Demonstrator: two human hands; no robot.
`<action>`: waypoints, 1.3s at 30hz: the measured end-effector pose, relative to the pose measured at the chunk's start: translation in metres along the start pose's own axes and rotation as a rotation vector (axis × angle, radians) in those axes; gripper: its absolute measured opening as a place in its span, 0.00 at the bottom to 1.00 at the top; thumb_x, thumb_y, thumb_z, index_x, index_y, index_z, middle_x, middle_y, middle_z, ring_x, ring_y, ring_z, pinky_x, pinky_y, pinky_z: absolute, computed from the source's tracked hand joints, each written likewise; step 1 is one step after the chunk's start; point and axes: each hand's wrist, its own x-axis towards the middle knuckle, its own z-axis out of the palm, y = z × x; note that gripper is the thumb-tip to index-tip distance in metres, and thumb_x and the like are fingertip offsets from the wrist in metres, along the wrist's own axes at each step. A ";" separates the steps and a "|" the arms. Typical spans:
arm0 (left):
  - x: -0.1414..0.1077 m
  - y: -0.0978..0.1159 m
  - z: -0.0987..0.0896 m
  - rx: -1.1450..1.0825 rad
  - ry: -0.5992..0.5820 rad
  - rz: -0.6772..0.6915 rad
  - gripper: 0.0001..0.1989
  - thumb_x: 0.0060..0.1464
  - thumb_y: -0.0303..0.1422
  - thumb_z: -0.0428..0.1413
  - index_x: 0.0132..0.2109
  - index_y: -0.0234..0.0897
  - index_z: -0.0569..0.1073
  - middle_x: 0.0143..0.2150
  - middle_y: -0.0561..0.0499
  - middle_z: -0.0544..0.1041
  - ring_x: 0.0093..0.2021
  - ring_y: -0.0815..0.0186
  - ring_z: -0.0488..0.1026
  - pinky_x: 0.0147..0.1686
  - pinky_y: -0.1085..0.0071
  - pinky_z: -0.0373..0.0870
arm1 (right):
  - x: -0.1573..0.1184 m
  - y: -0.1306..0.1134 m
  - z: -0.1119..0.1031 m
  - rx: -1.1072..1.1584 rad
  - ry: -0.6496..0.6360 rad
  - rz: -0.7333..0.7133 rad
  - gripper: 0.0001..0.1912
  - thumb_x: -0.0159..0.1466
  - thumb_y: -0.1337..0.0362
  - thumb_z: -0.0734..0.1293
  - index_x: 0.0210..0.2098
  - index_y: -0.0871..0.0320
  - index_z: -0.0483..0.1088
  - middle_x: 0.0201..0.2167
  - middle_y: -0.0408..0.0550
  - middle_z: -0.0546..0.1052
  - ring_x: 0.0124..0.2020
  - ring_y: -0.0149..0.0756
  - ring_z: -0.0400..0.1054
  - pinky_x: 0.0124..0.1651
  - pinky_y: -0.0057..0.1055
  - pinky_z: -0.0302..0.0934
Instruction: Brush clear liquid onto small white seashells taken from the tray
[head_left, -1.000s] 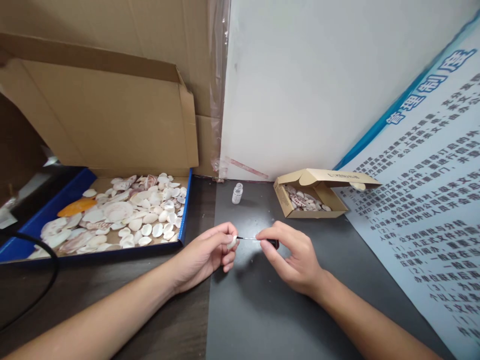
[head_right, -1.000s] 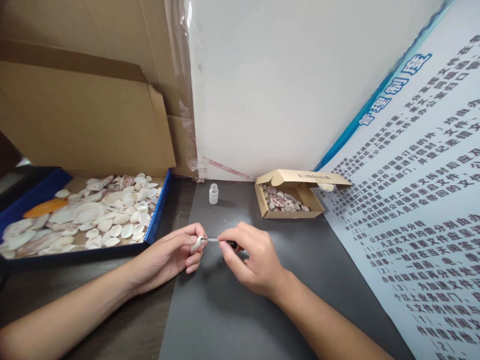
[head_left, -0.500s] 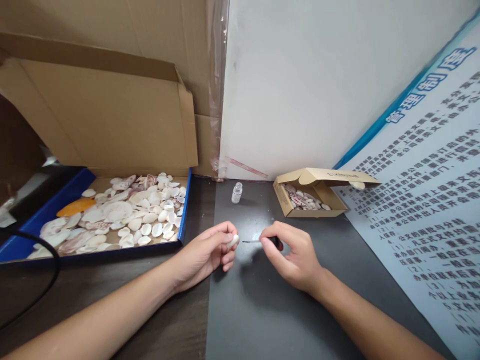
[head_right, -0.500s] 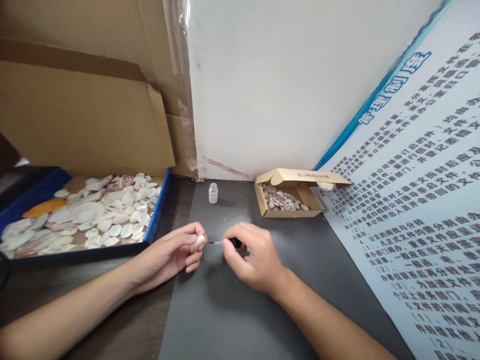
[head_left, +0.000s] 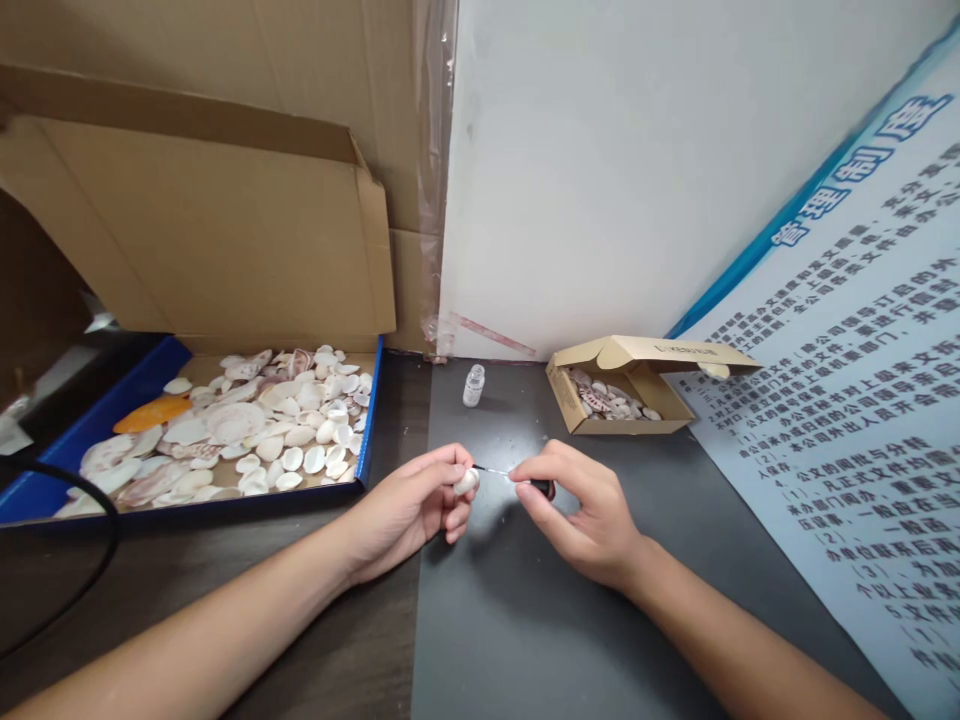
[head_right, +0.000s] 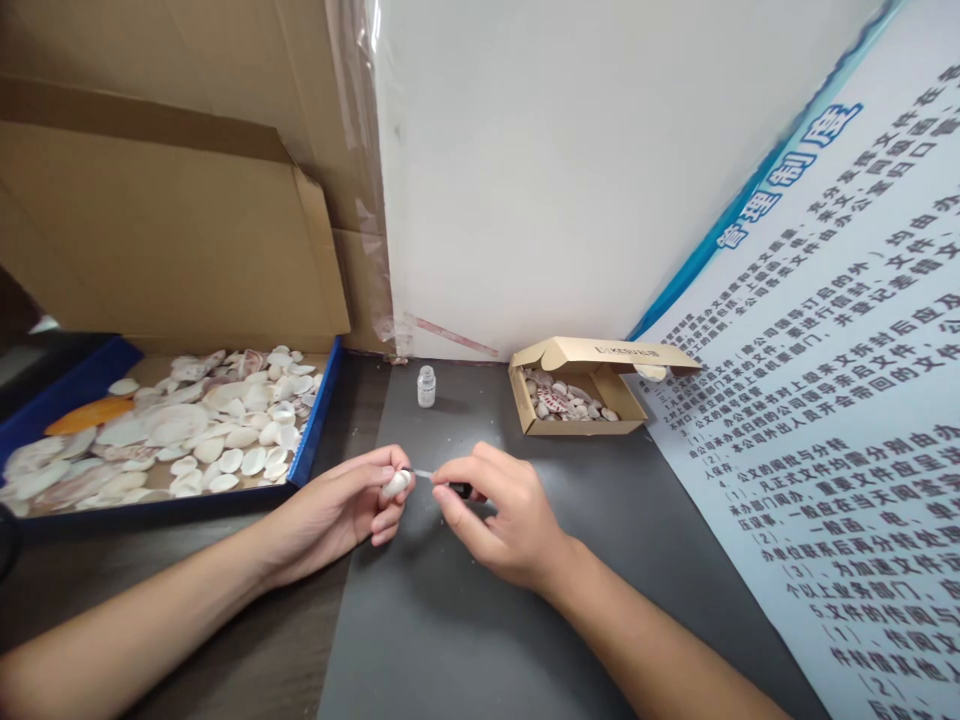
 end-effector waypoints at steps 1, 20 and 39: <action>0.000 0.000 0.000 -0.001 0.000 0.002 0.05 0.58 0.31 0.55 0.35 0.36 0.66 0.30 0.55 0.66 0.24 0.73 0.62 0.25 0.74 0.60 | 0.000 0.000 0.000 -0.002 -0.022 -0.004 0.05 0.66 0.69 0.63 0.35 0.57 0.71 0.24 0.43 0.72 0.23 0.32 0.63 0.27 0.29 0.60; 0.000 0.000 -0.001 0.006 -0.011 0.008 0.04 0.60 0.29 0.52 0.35 0.35 0.66 0.30 0.54 0.67 0.24 0.73 0.63 0.25 0.74 0.62 | -0.001 -0.001 0.000 0.013 -0.022 -0.012 0.05 0.65 0.72 0.64 0.34 0.58 0.71 0.24 0.43 0.70 0.23 0.31 0.62 0.28 0.28 0.58; 0.001 -0.001 0.000 -0.001 0.004 0.007 0.02 0.56 0.27 0.54 0.35 0.35 0.68 0.24 0.55 0.66 0.23 0.72 0.63 0.25 0.74 0.66 | -0.001 -0.001 0.001 -0.010 -0.021 -0.019 0.05 0.65 0.71 0.64 0.36 0.58 0.72 0.24 0.43 0.72 0.23 0.31 0.63 0.28 0.28 0.58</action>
